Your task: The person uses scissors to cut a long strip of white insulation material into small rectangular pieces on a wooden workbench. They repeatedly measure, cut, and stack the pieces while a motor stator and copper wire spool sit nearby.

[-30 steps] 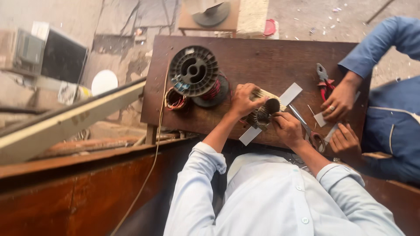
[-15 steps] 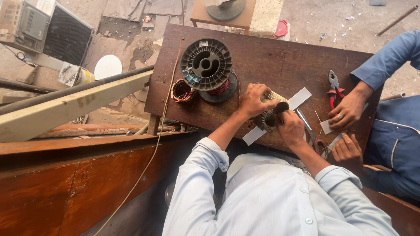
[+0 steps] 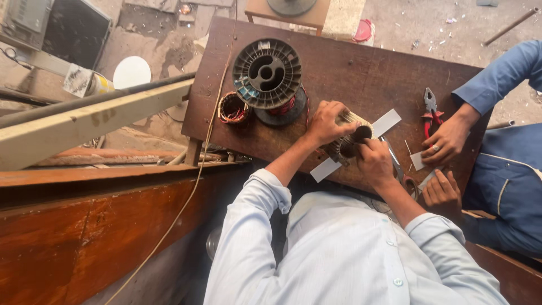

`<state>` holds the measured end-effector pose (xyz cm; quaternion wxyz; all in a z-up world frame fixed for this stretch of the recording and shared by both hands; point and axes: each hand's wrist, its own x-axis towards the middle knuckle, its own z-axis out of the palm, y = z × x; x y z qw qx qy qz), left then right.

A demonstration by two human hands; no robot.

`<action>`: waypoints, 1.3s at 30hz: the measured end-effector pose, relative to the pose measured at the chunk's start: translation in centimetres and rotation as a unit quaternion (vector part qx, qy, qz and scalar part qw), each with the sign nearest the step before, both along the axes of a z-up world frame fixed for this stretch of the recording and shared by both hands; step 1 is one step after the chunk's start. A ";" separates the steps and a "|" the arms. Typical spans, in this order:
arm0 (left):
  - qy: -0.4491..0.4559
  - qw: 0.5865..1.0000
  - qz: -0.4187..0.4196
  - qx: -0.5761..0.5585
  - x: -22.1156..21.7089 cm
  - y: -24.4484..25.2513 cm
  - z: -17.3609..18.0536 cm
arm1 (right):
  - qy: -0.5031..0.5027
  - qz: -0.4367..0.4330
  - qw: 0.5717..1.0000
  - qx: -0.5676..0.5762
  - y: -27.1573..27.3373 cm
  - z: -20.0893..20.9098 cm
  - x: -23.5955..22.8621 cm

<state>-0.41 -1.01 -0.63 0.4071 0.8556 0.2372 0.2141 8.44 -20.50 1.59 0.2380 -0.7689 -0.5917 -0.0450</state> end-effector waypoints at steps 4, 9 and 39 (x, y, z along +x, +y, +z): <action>-0.010 1.000 -0.003 -0.003 0.4 1.4 1.2 | 0.014 -0.017 1.000 0.009 1.4 -0.3 0.9; -0.039 0.999 0.010 -0.002 -0.1 0.3 0.1 | 0.007 0.012 1.000 -0.015 0.0 -0.8 1.1; 0.100 0.870 -0.007 -0.482 -0.4 -1.9 -5.3 | 0.695 -0.253 0.672 0.023 -5.6 -11.5 0.3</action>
